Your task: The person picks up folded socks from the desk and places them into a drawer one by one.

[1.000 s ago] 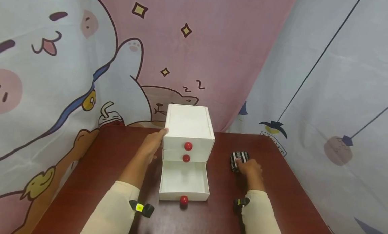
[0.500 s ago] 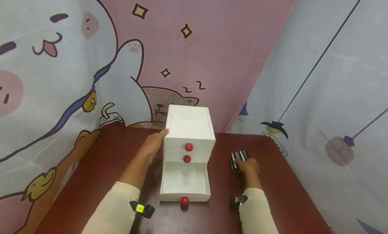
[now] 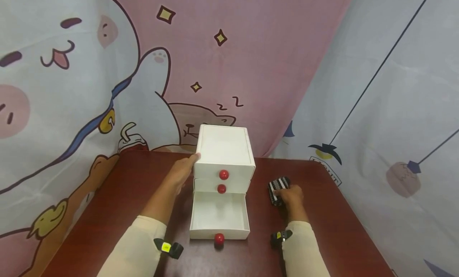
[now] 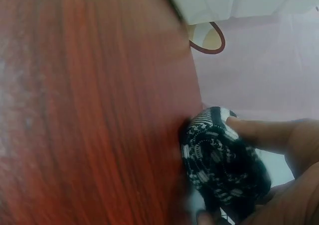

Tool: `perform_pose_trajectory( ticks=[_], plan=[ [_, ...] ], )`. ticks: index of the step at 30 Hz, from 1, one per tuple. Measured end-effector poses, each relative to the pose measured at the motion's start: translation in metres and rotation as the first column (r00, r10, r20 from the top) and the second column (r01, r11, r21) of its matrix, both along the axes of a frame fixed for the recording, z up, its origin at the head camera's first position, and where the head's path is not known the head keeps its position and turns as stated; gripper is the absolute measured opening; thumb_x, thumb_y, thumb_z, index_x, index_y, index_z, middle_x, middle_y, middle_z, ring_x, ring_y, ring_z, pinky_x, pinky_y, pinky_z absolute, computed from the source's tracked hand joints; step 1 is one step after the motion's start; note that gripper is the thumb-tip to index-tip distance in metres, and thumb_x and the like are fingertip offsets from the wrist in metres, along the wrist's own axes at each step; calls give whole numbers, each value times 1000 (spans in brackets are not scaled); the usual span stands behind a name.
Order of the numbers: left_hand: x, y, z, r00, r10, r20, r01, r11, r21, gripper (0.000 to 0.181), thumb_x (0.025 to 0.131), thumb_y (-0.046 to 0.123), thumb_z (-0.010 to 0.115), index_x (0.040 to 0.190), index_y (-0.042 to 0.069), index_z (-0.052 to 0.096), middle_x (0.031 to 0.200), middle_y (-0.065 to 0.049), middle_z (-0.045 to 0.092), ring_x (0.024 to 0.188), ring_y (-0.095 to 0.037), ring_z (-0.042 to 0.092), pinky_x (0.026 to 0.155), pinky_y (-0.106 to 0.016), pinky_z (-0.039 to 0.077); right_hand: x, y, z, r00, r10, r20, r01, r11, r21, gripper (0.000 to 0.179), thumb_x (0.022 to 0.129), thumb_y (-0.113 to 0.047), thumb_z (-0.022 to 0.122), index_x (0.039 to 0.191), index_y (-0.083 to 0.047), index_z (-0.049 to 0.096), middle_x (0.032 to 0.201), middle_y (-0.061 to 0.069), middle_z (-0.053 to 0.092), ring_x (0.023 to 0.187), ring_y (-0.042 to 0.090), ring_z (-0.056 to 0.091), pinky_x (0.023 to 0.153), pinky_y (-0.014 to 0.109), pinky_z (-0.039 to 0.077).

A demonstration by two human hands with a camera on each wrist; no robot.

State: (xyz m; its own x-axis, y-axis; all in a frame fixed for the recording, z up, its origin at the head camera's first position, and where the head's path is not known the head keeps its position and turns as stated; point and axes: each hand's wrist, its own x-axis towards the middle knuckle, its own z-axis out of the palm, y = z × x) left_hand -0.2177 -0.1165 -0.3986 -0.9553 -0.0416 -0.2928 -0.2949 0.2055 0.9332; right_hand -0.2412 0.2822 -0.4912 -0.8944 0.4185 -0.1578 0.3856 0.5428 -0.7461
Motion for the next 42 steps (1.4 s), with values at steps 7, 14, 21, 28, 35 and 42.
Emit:
perform_pose_trajectory(
  ticks=[7, 14, 21, 28, 35, 42],
  plan=[
    [1, 1, 0, 1000, -9, 2, 9, 1000, 8, 81, 106, 66, 47, 162, 8, 47, 172, -21, 41, 160, -49, 39, 123, -82, 27, -3, -2, -5, 999, -36, -34, 34, 997, -70, 79, 91, -21, 85, 153, 9, 44, 149, 38, 52, 140, 53, 49, 121, 63, 43],
    [1, 2, 0, 1000, -2, -6, 2, 1000, 18, 80, 106, 66, 48, 161, 7, 49, 171, -20, 43, 160, -48, 39, 123, -82, 27, 1, -1, -3, 996, -62, -60, 57, 994, -91, 72, 99, -25, 77, 155, 7, 44, 152, 38, 49, 141, 53, 47, 123, 62, 42],
    [1, 2, -1, 1000, -9, -23, 9, 1000, 4, 80, 106, 65, 48, 159, 4, 51, 172, -21, 42, 160, -48, 39, 123, -81, 28, 13, -2, 7, 997, -7, -75, 0, 996, -94, 76, 102, -33, 75, 161, 1, 42, 164, 34, 43, 152, 53, 40, 127, 64, 37],
    [3, 0, 1, 1000, -2, -31, 2, 1000, 12, 77, 107, 63, 49, 154, 2, 55, 169, -22, 46, 157, -49, 42, 123, -80, 30, 30, -19, 30, 975, 39, -219, -70, 988, -137, 69, 103, -29, 75, 160, -2, 46, 166, 28, 47, 152, 46, 46, 126, 61, 38],
    [2, -2, 3, 999, -10, -45, 10, 1000, -4, 77, 107, 63, 48, 153, 1, 56, 169, -23, 45, 158, -52, 40, 123, -81, 30, 52, -43, 44, 952, 64, -301, -112, 983, -145, 64, 105, -23, 73, 162, -8, 50, 159, 25, 57, 139, 39, 61, 111, 51, 54],
    [0, -2, 3, 998, -19, -55, 18, 1000, -20, 76, 108, 63, 47, 149, -1, 58, 166, -22, 49, 158, -49, 41, 124, -80, 28, 81, -66, 53, 930, 105, -352, -177, 968, -179, 59, 105, -18, 74, 160, -8, 55, 151, 28, 64, 130, 39, 68, 95, 34, 62]
  ],
)
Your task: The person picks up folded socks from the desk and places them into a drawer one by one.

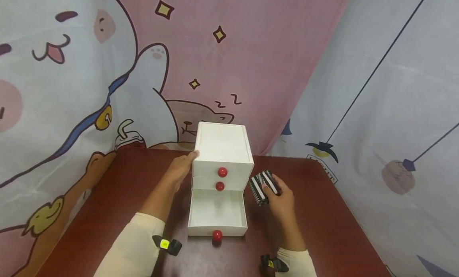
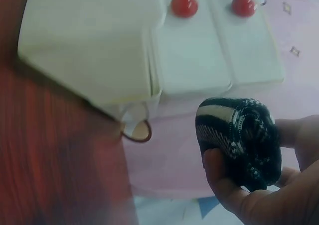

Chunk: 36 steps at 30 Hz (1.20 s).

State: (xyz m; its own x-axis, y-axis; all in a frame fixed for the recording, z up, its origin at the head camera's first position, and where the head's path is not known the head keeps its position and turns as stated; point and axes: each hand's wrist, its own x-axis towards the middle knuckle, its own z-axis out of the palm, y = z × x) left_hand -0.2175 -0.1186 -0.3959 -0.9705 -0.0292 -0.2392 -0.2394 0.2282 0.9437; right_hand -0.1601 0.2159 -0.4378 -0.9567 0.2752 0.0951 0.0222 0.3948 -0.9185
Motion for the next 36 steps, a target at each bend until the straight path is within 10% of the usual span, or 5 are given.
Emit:
perform_pose_trajectory(
  ticks=[15, 36],
  plan=[
    [-2, 0, -1, 1000, 12, -4, -12, 1000, -1, 77, 107, 64, 48, 153, 2, 58, 169, -21, 47, 159, -48, 41, 123, -81, 30, 41, -48, -8, 987, 147, -69, -155, 977, -146, 54, 100, -7, 78, 151, 0, 62, 139, 30, 71, 115, 30, 73, 83, 16, 59],
    [-2, -1, -1, 1000, 18, -13, -18, 1000, 8, 77, 108, 63, 49, 153, 1, 58, 165, -23, 51, 155, -45, 46, 130, -69, 31, 14, -58, -25, 880, 467, -87, -462, 884, 74, 41, 88, 0, 88, 126, -13, 80, 127, 14, 75, 106, 21, 66, 92, 25, 55]
  ],
)
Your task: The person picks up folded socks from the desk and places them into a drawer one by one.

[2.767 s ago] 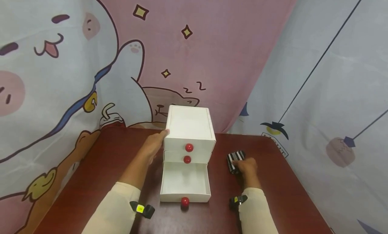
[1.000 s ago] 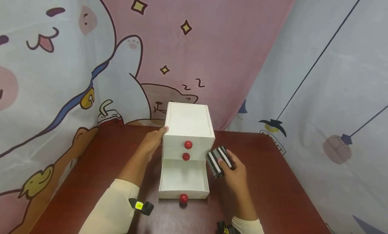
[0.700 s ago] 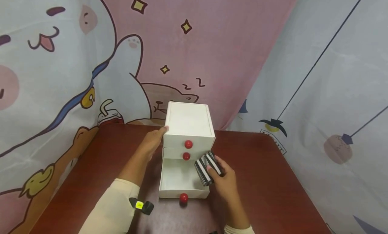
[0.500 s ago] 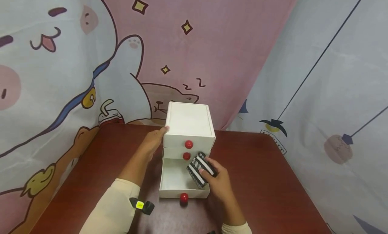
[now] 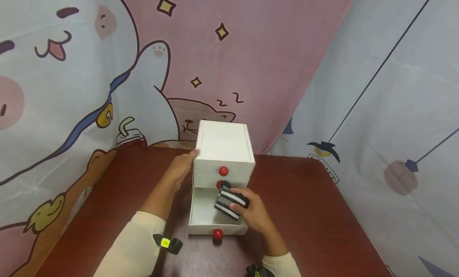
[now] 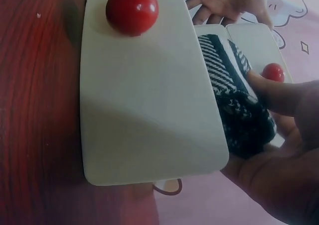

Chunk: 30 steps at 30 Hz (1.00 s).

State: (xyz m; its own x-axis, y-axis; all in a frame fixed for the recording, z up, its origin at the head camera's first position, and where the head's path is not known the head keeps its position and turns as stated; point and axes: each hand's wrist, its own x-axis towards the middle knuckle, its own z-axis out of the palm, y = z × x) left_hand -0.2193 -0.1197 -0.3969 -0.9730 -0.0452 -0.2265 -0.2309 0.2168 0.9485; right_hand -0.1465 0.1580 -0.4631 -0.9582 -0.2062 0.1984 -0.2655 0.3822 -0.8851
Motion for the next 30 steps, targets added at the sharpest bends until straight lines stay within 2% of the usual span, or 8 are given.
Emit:
perform_pose_trajectory(
  ticks=[4, 12, 20, 25, 30],
  plan=[
    [1, 0, 0, 1000, 2, 0, -2, 1000, -2, 77, 108, 63, 49, 152, 1, 58, 165, -23, 51, 156, -45, 45, 130, -70, 31, -2, 2, 0, 999, 39, -2, -39, 999, 24, 40, 88, 0, 86, 125, -12, 79, 127, 13, 75, 111, 22, 66, 98, 26, 53],
    [1, 0, 0, 1000, 6, -2, -6, 1000, 4, 77, 107, 63, 49, 152, 1, 58, 166, -23, 49, 157, -46, 44, 129, -73, 30, -2, 6, -1, 995, 98, 27, -100, 993, 62, 39, 92, -1, 83, 130, -9, 76, 130, 16, 74, 114, 25, 66, 100, 26, 53],
    [1, 1, 0, 1000, 2, 8, -2, 1000, 1, 78, 107, 64, 49, 154, 2, 57, 166, -22, 50, 156, -45, 45, 128, -71, 32, -3, 9, -4, 990, 125, 63, -128, 991, 35, 37, 93, 1, 81, 129, -6, 75, 127, 21, 73, 106, 23, 67, 91, 24, 56],
    [0, 0, 0, 1000, 3, 4, -2, 1000, -7, 78, 107, 64, 48, 152, 2, 58, 165, -22, 51, 155, -46, 46, 128, -72, 31, -9, 9, -2, 982, 179, 61, -184, 978, 95, 36, 92, 3, 81, 126, -7, 77, 124, 21, 74, 103, 23, 69, 85, 24, 58],
    [0, 1, 1, 1000, 9, -2, -9, 1000, -3, 77, 107, 63, 49, 151, 2, 60, 166, -23, 51, 157, -46, 44, 129, -72, 31, -16, 4, -1, 960, 253, 118, -269, 952, 147, 36, 92, 3, 81, 124, -13, 78, 125, 17, 74, 103, 21, 67, 83, 26, 58]
  ],
)
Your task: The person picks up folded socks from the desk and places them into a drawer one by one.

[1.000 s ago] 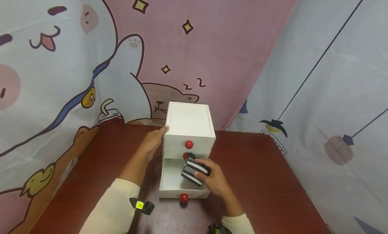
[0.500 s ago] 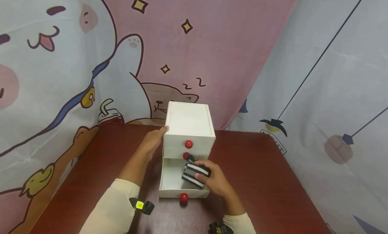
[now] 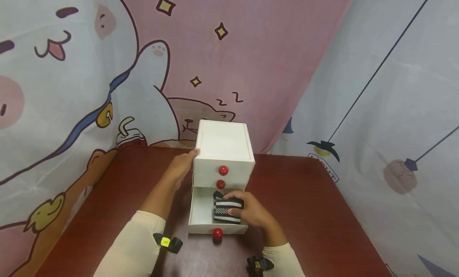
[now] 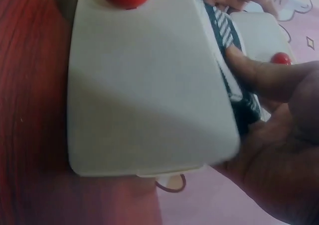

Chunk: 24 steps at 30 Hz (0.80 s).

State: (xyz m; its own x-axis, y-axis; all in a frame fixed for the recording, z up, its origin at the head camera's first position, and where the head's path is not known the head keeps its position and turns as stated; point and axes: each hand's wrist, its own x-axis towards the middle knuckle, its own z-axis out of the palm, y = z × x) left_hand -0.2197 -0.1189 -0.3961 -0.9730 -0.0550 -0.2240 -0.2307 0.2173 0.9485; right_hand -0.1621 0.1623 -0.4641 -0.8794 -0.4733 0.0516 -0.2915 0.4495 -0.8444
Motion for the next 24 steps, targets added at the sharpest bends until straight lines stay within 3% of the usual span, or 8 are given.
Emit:
perform_pose_trajectory(
  ticks=[4, 10, 18, 24],
  plan=[
    [0, 1, -1, 1000, 5, -8, -5, 1000, -1, 77, 107, 63, 50, 150, 1, 60, 164, -22, 53, 155, -45, 46, 129, -70, 32, -6, -9, -5, 999, 49, -13, -48, 998, 33, 36, 92, 1, 81, 125, -13, 78, 125, 15, 75, 103, 20, 68, 86, 28, 58],
    [1, 2, -1, 999, 15, -28, -16, 1000, -7, 75, 106, 62, 52, 145, -1, 63, 159, -24, 57, 151, -44, 50, 129, -67, 36, -12, -22, -9, 999, 53, 9, -54, 995, 81, 38, 92, -3, 84, 128, -11, 77, 125, 14, 75, 106, 20, 66, 91, 33, 55],
    [2, 2, 0, 1000, 0, 18, 0, 1000, -5, 79, 107, 65, 49, 156, 3, 55, 167, -22, 49, 157, -46, 43, 127, -75, 32, -15, -28, -14, 997, 73, 32, -78, 982, 173, 33, 92, -3, 83, 124, -6, 77, 119, 14, 75, 104, 21, 64, 88, 32, 54],
    [2, 1, 0, 1000, 9, 4, -9, 1000, -4, 78, 106, 64, 50, 152, 1, 59, 165, -22, 51, 156, -45, 45, 127, -73, 32, -15, -35, -16, 998, 57, -18, -50, 964, 260, 35, 91, -1, 83, 125, -3, 76, 122, 18, 75, 109, 27, 64, 97, 43, 54]
  ],
)
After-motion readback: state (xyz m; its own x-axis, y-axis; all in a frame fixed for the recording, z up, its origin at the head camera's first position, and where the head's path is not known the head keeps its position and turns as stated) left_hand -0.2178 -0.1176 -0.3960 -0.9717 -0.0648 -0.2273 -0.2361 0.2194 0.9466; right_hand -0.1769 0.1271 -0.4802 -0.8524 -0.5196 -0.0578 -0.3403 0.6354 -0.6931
